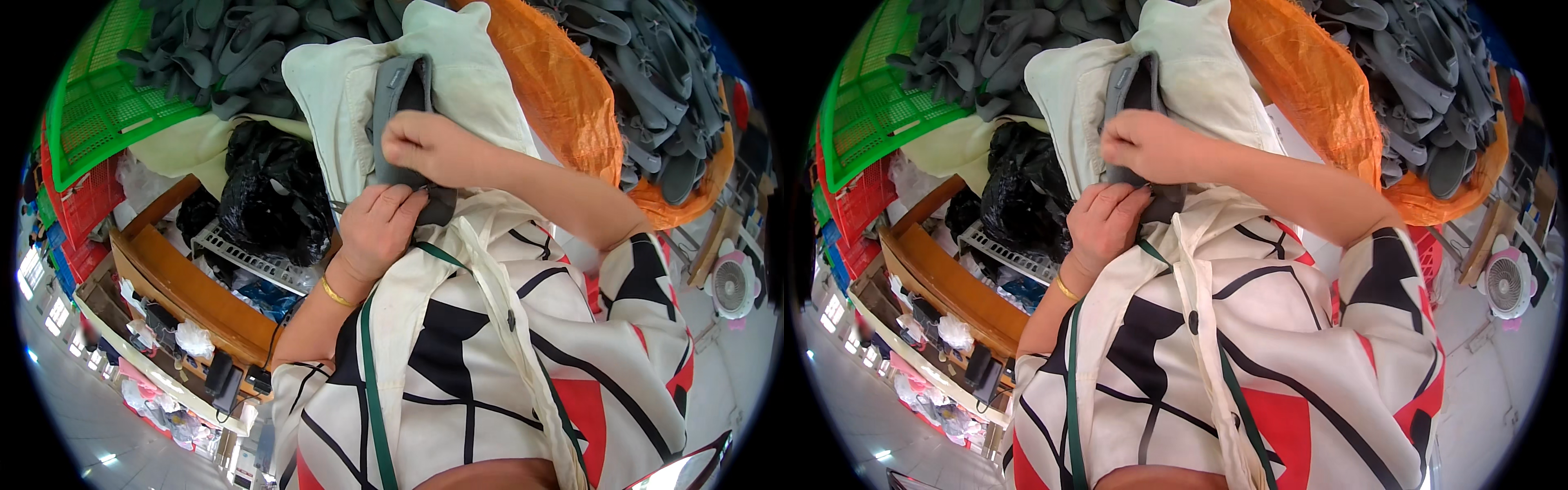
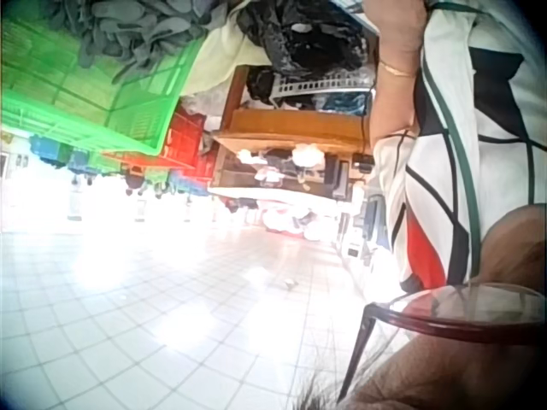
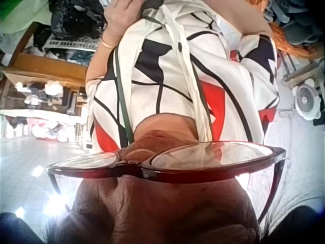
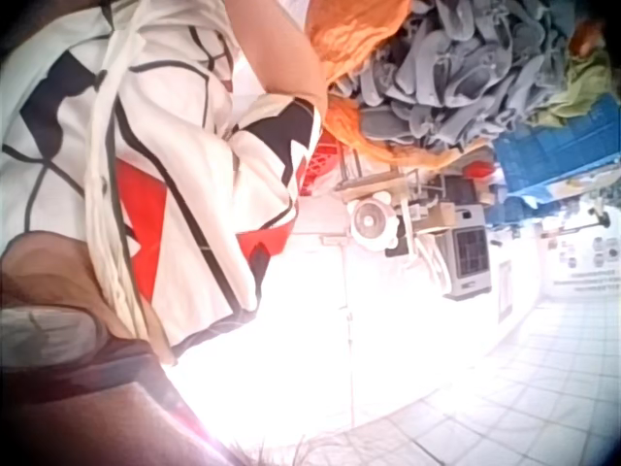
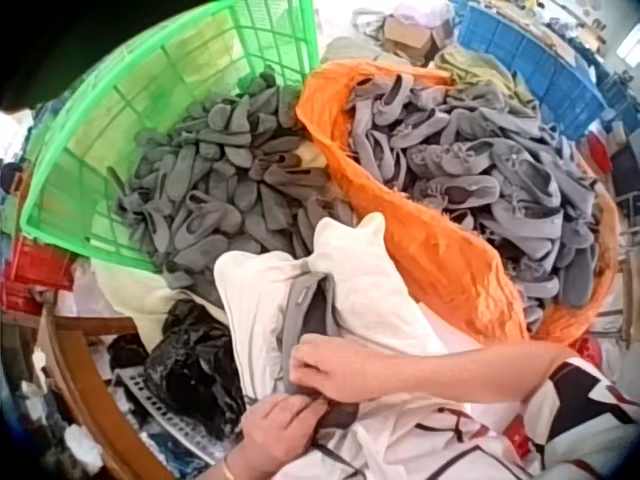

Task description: The person sews a decorative bow onto the vamp of a grey slipper using a needle and thread. They repeatedly pull the thread through the fabric to secure the bow, then tie off the thread and trim the excess with scissors. The person handles multiple slippers from a nearby pile during the process.

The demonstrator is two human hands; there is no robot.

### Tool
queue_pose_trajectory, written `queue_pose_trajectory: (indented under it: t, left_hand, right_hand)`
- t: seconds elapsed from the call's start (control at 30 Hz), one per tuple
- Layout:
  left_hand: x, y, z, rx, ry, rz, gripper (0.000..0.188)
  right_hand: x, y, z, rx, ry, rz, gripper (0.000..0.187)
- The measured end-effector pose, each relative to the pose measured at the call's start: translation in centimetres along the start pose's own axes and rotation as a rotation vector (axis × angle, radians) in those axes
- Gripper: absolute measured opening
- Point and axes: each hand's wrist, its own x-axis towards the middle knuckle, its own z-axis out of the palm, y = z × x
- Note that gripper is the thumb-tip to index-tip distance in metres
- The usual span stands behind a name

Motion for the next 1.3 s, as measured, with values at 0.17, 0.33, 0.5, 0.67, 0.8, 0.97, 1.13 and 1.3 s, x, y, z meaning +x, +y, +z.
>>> queue_pose_trajectory:
  t: [0.17,0.33,0.5,0.67,0.8,0.97,1.13,1.3]
  left_hand:
    - [0.9,-0.2,-0.5,-0.112,-0.031,-0.136,0.026]
    - [1.7,-0.5,-1.3,-0.182,-0.14,-0.228,0.025]
    - [2.0,-0.9,-1.1,-0.272,-0.164,-0.28,0.021]
    - [2.5,-1.5,-1.0,-0.369,-0.196,-0.299,0.019]
    - [2.4,-0.8,-1.4,-0.405,-0.188,-0.447,0.02]
    - [1.4,-0.8,-0.9,-0.338,-0.141,-0.435,0.021]
    - [0.9,-0.5,-0.3,-0.334,-0.061,-0.426,0.021]
    - [0.9,-0.3,-0.1,-0.326,-0.031,-0.406,0.021]
  right_hand:
    - [1.1,-2.4,-1.4,0.431,0.067,0.427,0.023]
    - [-0.2,-3.8,-5.2,0.669,0.039,0.474,0.022]
    - [-0.3,-5.3,-12.8,0.863,0.38,-0.232,0.014]
    - [-0.9,-4.8,-8.1,0.478,0.688,-0.042,0.016]
    - [-3.1,-3.5,-4.5,0.091,0.077,0.353,0.012]
    - [-4.7,-3.9,-3.4,-0.373,-0.146,0.229,0.011]
    - [-5.9,-3.4,-2.7,-0.543,-0.054,0.017,0.01]
    - [-6.1,-3.5,-2.8,-0.546,-0.037,-0.027,0.009]
